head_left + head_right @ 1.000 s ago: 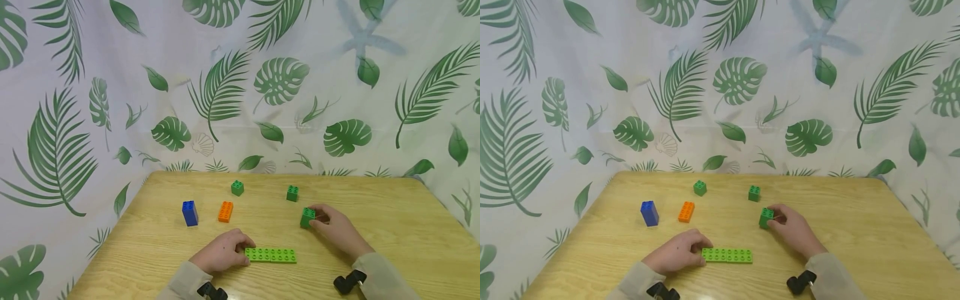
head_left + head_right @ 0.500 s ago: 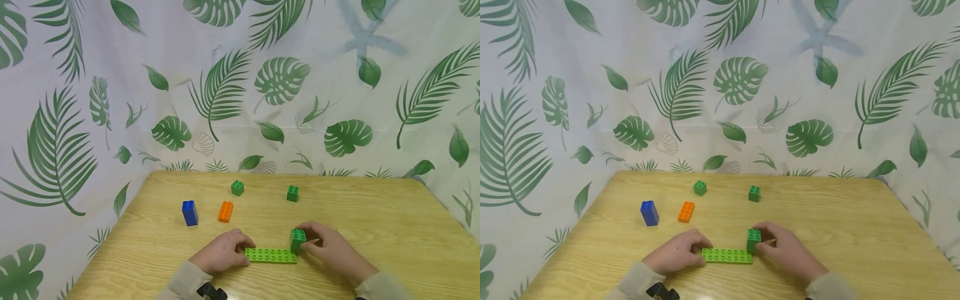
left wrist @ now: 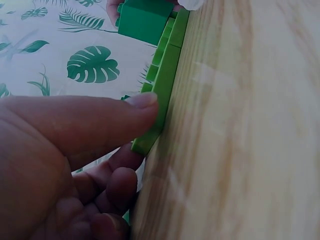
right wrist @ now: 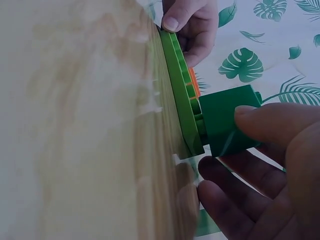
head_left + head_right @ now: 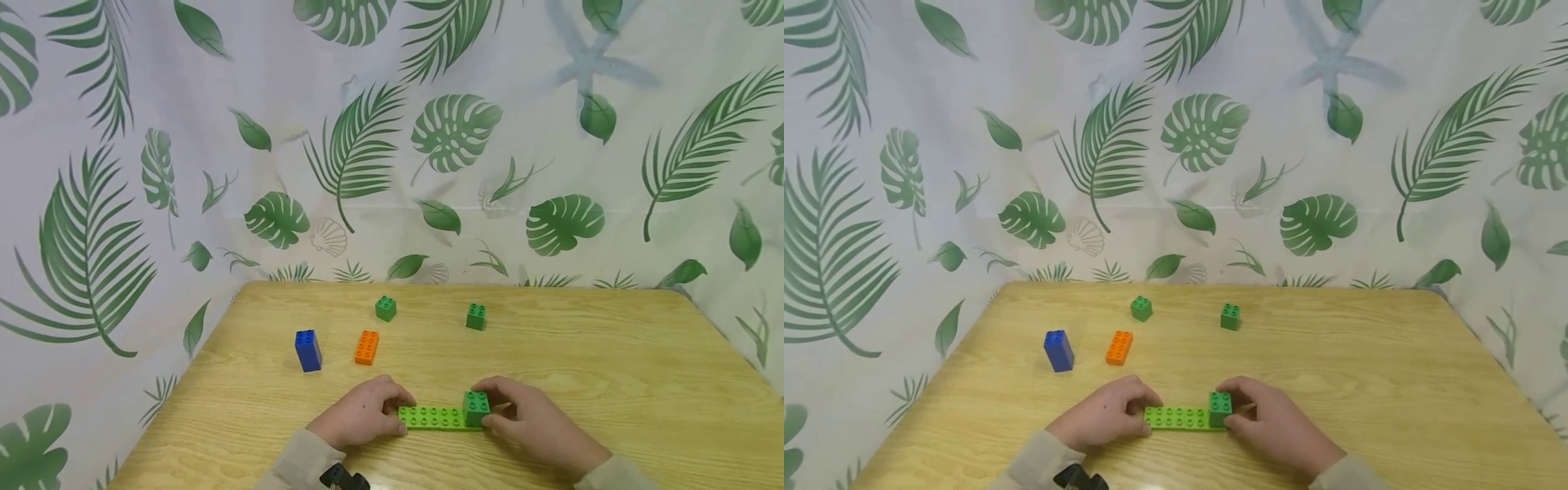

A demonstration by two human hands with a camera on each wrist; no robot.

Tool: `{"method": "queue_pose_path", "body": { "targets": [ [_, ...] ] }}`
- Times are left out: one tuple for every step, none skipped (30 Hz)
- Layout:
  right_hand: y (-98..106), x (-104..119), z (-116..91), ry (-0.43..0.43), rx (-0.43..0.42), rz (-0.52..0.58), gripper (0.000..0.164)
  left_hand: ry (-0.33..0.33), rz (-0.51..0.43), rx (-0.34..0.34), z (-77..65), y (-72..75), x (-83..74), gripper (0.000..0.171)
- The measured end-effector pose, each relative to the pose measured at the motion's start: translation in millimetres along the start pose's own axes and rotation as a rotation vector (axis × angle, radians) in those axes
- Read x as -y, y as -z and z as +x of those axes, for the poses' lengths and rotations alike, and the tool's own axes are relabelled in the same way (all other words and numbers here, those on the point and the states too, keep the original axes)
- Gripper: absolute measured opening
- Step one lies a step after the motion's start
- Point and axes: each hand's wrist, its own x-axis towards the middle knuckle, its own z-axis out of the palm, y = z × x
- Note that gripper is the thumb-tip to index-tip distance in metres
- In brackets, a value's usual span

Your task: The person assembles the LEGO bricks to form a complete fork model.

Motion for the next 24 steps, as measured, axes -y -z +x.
{"method": "queue_pose_path", "body": {
  "targets": [
    [-0.2,-0.3,-0.3,0.0,0.001,0.003,0.041,-0.001,-0.001,0.001,0.0,-0.1,0.2,0.031],
    [-0.4,-0.8,-0.5,0.003,0.001,-0.003,0.041,-0.002,-0.002,0.003,0.1,-0.1,0.5,0.031],
    [-0.7,-1.1,-0.6,0.008,0.002,-0.012,0.04,-0.001,-0.003,0.004,0.3,-0.2,0.9,0.031],
    [-0.9,-1.4,-0.6,0.015,0.003,-0.02,0.04,-0.002,-0.005,0.004,0.8,-0.5,1.6,0.031],
    [-1.2,-1.5,-0.7,0.024,0.003,-0.025,0.039,-0.001,-0.006,0.004,1.1,-0.7,2.0,0.031],
    [-1.4,-2.0,-0.7,0.033,0.006,-0.033,0.039,-0.002,-0.006,0.005,1.5,-0.9,2.7,0.031],
    [-1.6,-2.1,-1.0,0.042,0.009,-0.04,0.038,-0.004,-0.007,0.006,1.8,-1.2,3.4,0.031],
    [-1.8,-2.2,-1.1,0.049,0.012,-0.047,0.038,-0.004,-0.008,0.006,2.1,-1.4,3.8,0.031],
    [-2.1,-1.8,-1.3,0.052,0.013,-0.049,0.037,-0.004,-0.007,0.006,2.4,-1.6,4.2,0.031],
    [-2.4,-1.5,-1.5,0.055,0.016,-0.048,0.037,-0.005,-0.008,0.005,2.2,-1.7,4.3,0.031],
    [-2.7,-1.4,-1.8,0.054,0.017,-0.049,0.038,-0.006,-0.007,0.006,1.9,-1.8,4.2,0.031],
    [-3.0,-1.2,-1.8,0.049,0.016,-0.055,0.038,-0.007,-0.008,0.005,1.8,-1.9,4.3,0.031],
    [-3.3,-0.6,-1.9,0.042,0.013,-0.06,0.038,-0.007,-0.01,0.005,1.6,-2.0,4.1,0.031],
    [-3.6,-0.3,-1.9,0.033,0.01,-0.065,0.037,-0.007,-0.011,0.004,1.5,-2.0,3.7,0.031],
    [-3.8,0.3,-1.9,0.024,0.007,-0.071,0.037,-0.007,-0.012,0.005,1.2,-2.1,3.3,0.031],
    [-3.9,0.5,-2.1,0.017,0.004,-0.077,0.037,-0.008,-0.013,0.005,1.0,-2.1,2.9,0.031],
    [-4.0,0.8,-2.1,0.009,0.002,-0.084,0.037,-0.007,-0.014,0.005,1.0,-2.1,2.6,0.031],
    [-4.1,1.1,-1.9,0.003,0.0,-0.09,0.036,-0.007,-0.014,0.005,0.7,-2.1,2.1,0.03],
    [-4.1,1.2,-1.9,0.0,-0.002,-0.092,0.036,-0.006,-0.015,0.004,0.6,-2.1,1.8,0.03],
    [-4.0,1.6,-1.9,-0.001,-0.003,-0.093,0.037,-0.006,-0.014,0.003,0.5,-2.0,1.4,0.03],
    [-4.0,1.7,-2.0,0.002,-0.003,-0.092,0.037,-0.005,-0.013,0.002,0.4,-2.1,1.1,0.03],
    [-3.9,2.0,-2.0,0.002,-0.004,-0.092,0.037,-0.004,-0.012,0.0,0.3,-2.0,0.8,0.03],
    [-4.0,2.4,-1.9,0.004,-0.005,-0.095,0.037,-0.003,-0.013,-0.002,0.3,-2.1,0.5,0.03],
    [-4.3,2.7,-1.9,0.007,-0.006,-0.094,0.037,-0.002,-0.014,-0.002,0.2,-2.1,0.2,0.029]
  ]
}}
